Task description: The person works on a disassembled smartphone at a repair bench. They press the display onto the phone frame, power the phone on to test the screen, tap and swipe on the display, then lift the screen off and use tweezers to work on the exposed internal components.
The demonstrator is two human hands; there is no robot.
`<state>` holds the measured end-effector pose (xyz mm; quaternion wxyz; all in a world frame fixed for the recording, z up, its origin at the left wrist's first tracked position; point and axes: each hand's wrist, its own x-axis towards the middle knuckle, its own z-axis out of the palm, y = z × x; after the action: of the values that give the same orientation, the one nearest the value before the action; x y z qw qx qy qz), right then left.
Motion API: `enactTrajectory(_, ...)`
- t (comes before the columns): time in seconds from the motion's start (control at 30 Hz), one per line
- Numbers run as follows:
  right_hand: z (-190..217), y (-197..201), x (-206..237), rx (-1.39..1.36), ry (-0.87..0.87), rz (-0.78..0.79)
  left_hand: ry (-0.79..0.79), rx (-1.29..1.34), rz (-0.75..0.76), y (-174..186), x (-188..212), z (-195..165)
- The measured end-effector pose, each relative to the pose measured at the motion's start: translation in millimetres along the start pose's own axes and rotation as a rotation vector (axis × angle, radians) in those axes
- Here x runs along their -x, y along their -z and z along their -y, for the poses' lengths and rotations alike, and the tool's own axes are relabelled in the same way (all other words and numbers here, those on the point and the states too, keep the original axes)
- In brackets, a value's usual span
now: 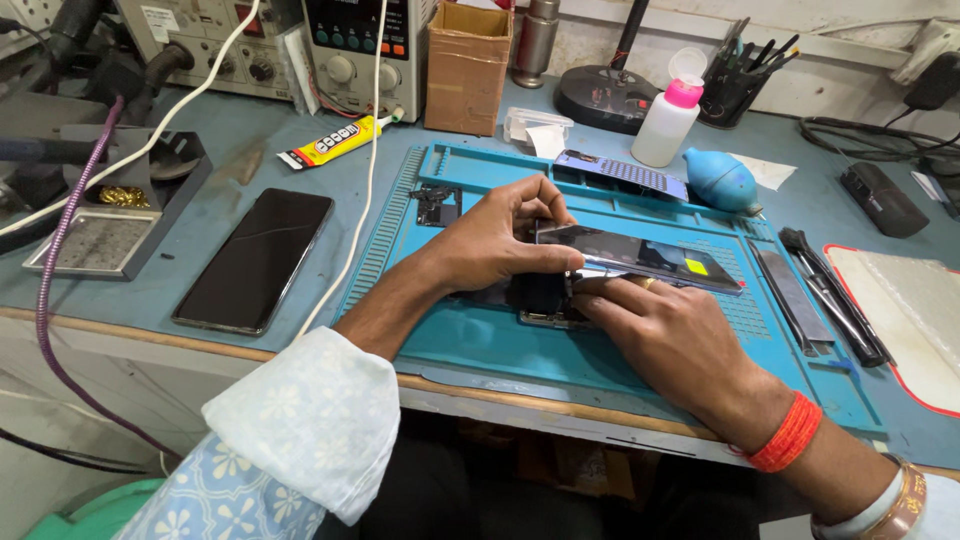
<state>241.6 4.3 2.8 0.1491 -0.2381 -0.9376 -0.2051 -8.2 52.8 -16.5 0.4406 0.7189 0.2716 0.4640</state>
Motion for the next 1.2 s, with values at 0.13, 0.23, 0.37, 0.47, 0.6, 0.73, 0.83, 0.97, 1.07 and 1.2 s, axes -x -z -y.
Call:
enactTrajectory(0.13, -2, 2, -1, -0.017, 0.004, 0.019, 0.002, 0.0, 0.002, 0, -1, 0)
enactTrajectory(0.23, -4, 3, -3, -0.066, -0.002, 0.043, 0.016, -0.018, -0.01, -1, -1, -1)
enactTrajectory(0.37, -2, 4, -5, -0.129, -0.05, 0.096, 0.023, -0.026, -0.013, 0, -2, -2)
enactTrajectory(0.47, 1, 7, -3, -0.15, -0.026, 0.087, -0.007, -0.031, -0.006, -1, -3, -1)
enactTrajectory(0.6, 6, 11, -2, -0.199, -0.061, 0.09, -0.051, -0.052, 0.005, -2, -2, 1)
enactTrajectory(0.73, 13, 16, -1, -0.19, -0.123, 0.092, -0.009, -0.05, 0.006, -4, -3, 0)
enactTrajectory(0.83, 19, 18, -3, -0.132, -0.138, 0.068, -0.018, -0.066, 0.009, -6, -4, -1)
enactTrajectory(0.97, 29, 21, -4, -0.091, -0.21, 0.1, -0.012, -0.078, 0.009, -7, -5, -2)
enactTrajectory(1.07, 33, 20, -8, -0.037, -0.24, 0.136, -0.023, -0.076, 0.014, -8, -5, -1)
enactTrajectory(1.2, 37, 20, -11, 0.013, -0.239, 0.14, -0.02, -0.09, 0.009, -8, -5, 0)
